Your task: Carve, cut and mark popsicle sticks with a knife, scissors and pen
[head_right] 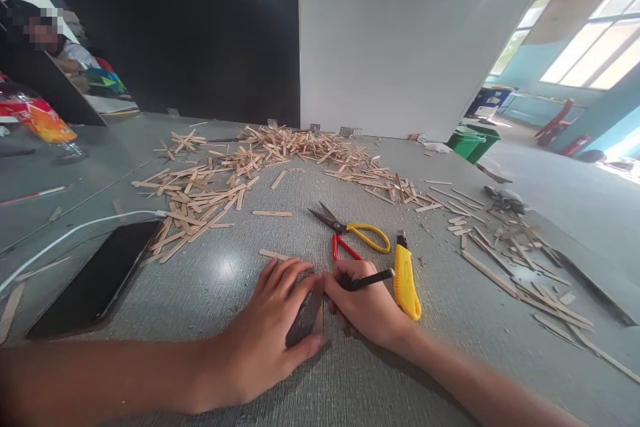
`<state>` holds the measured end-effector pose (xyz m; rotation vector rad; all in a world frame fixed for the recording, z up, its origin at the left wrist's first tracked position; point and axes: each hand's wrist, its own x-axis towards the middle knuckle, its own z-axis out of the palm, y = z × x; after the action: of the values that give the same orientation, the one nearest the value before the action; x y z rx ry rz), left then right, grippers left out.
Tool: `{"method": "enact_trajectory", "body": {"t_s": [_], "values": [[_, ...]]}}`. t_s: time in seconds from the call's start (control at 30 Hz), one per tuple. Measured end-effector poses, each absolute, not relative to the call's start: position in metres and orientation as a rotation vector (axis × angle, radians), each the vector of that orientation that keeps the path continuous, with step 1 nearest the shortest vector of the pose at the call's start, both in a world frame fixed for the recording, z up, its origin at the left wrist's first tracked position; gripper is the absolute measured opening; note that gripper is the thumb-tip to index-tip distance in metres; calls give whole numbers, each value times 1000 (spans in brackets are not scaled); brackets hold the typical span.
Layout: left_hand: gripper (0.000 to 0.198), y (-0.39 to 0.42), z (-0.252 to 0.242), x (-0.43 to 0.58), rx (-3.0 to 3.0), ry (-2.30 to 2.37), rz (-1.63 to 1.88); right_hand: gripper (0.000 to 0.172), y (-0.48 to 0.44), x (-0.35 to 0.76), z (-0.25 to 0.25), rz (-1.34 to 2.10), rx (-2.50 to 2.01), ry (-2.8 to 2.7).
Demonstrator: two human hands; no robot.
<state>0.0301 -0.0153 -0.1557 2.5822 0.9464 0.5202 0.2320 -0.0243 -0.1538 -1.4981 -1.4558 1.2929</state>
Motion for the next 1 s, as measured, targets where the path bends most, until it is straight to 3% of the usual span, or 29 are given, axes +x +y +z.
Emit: {"method": "enact_trajectory", "body": {"t_s": [0.3, 1.0], "values": [[74, -13, -162, 31, 2589, 966, 560, 40, -25, 232, -154, 1272, -1508, -1469], [61, -13, -155, 31, 2570, 958, 565, 41, -24, 235, -157, 1230, -1495, -1479]]}}
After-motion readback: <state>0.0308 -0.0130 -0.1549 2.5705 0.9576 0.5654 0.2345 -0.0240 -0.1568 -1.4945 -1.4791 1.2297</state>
